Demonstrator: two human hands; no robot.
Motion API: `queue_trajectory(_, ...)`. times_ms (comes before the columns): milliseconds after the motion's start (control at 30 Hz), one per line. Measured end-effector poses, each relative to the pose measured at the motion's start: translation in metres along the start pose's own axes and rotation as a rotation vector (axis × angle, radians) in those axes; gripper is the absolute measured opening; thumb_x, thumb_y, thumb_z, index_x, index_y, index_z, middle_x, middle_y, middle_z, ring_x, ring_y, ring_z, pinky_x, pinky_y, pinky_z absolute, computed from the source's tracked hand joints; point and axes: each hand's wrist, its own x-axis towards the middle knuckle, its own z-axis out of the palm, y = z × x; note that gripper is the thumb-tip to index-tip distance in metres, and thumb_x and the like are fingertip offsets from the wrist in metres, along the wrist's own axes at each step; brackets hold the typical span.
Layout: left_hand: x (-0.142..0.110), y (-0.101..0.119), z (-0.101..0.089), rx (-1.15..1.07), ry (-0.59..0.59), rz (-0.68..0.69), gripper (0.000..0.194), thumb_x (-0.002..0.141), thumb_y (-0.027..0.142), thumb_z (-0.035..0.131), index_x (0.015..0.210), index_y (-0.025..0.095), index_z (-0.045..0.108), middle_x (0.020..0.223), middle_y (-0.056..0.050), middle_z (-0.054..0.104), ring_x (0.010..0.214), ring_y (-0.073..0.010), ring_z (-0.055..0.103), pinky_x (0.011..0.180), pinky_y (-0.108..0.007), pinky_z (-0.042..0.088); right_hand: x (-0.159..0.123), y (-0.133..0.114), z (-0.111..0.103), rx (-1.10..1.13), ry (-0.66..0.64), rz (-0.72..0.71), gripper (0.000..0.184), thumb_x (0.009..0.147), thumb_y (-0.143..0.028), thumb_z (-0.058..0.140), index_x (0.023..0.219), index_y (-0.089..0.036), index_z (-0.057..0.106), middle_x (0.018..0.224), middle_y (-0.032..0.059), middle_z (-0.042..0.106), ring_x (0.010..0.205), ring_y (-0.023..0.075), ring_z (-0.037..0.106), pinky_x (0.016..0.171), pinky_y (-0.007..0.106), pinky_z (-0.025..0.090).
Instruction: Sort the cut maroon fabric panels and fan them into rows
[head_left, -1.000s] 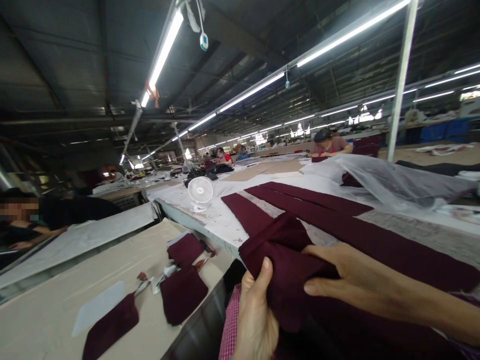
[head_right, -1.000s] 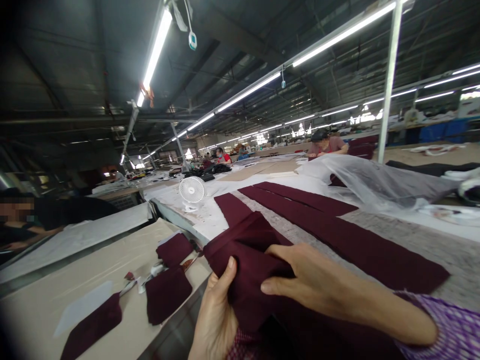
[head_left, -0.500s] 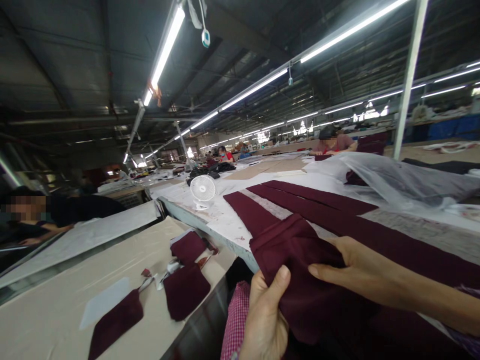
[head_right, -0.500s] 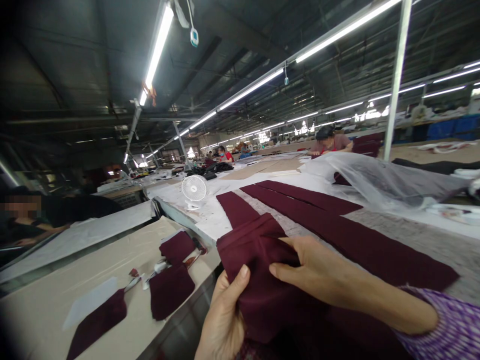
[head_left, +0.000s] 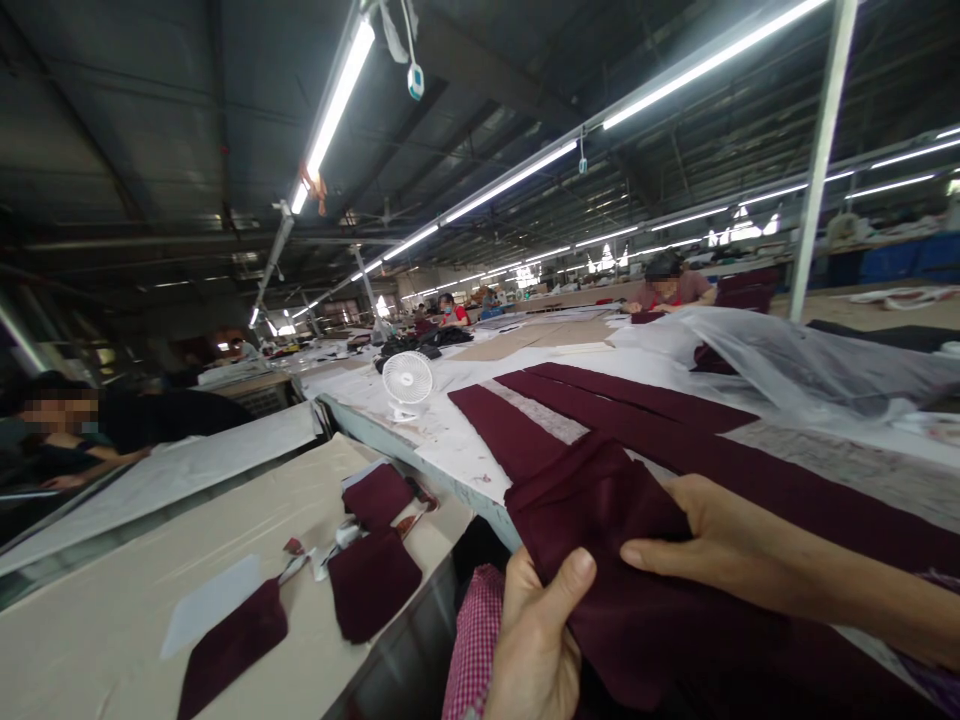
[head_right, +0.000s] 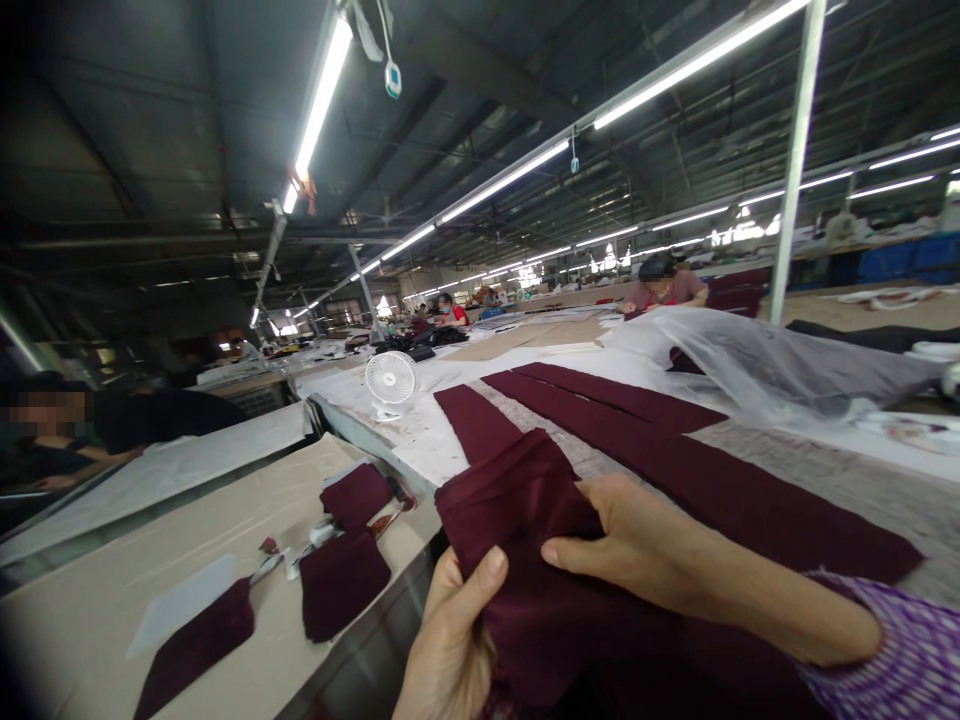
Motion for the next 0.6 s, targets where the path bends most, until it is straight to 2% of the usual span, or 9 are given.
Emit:
queue_trajectory(100,0.002,0.003,0.001,-0.019,0.001,-0.050,0.036,0.068,0.035,0.090,0.094,0.016,0.073,0.096,-0.012,0.080,0.110,-0.0351,0.071,0.102,-0.049,0.054,-0.001,-0.001,0.000,0.077,-0.113,0.117,0.026,0.071,-0.048,0.071,0.068,-0.022,0.066,0.068,0.0037,0.069,0.060,0.0206,0.058,0.049,0.029,0.049)
queue_trajectory(200,0.005,0.010,0.004,-0.083,-0.062,-0.174,0.047,0.084,0.051,0.072,0.112,0.014,0.073,0.112,-0.017,0.077,0.117,-0.0364,0.068,0.105,-0.050,0.052,-0.001,-0.001,-0.004,0.148,-0.158,0.147,0.029,0.071,-0.047,0.075,0.066,-0.022,0.061,0.066,0.0014,0.064,0.057,0.0172,0.053,0.049,0.027,0.044)
queue_trajectory(300,0.007,0.017,0.005,-0.140,-0.094,-0.246,0.056,0.092,0.058,0.056,0.120,0.011,0.071,0.119,-0.018,0.075,0.121,-0.0364,0.065,0.107,-0.049,0.051,-0.002,0.001,-0.014,0.209,-0.248,0.149,0.028,0.075,-0.046,0.076,0.073,-0.021,0.064,0.071,0.0005,0.067,0.060,0.0166,0.056,0.052,0.026,0.047)
queue_trajectory(400,0.010,0.020,0.006,-0.182,-0.081,-0.274,0.058,0.095,0.057,0.052,0.121,0.009,0.071,0.118,-0.018,0.075,0.123,-0.0361,0.064,0.107,-0.048,0.051,-0.003,0.003,-0.025,0.255,-0.357,0.167,0.028,0.076,-0.045,0.079,0.082,-0.019,0.069,0.077,0.0008,0.071,0.065,0.0172,0.062,0.056,0.024,0.051)
queue_trajectory(533,0.010,0.015,0.008,-0.193,-0.017,-0.206,0.055,0.095,0.053,0.055,0.123,0.007,0.069,0.116,-0.019,0.076,0.125,-0.0346,0.063,0.108,-0.047,0.051,-0.002,0.000,-0.024,0.272,-0.341,0.168,0.029,0.076,-0.045,0.079,0.081,-0.018,0.070,0.076,0.0011,0.071,0.065,0.0168,0.064,0.054,0.022,0.051)
queue_trajectory(600,0.008,0.011,0.011,-0.176,0.033,-0.183,0.054,0.095,0.051,0.057,0.123,0.007,0.068,0.116,-0.019,0.076,0.124,-0.0344,0.063,0.107,-0.046,0.052,0.000,-0.001,-0.017,0.208,-0.226,0.145,0.028,0.077,-0.045,0.076,0.083,-0.018,0.071,0.080,0.0037,0.074,0.068,0.0198,0.068,0.055,0.024,0.054)
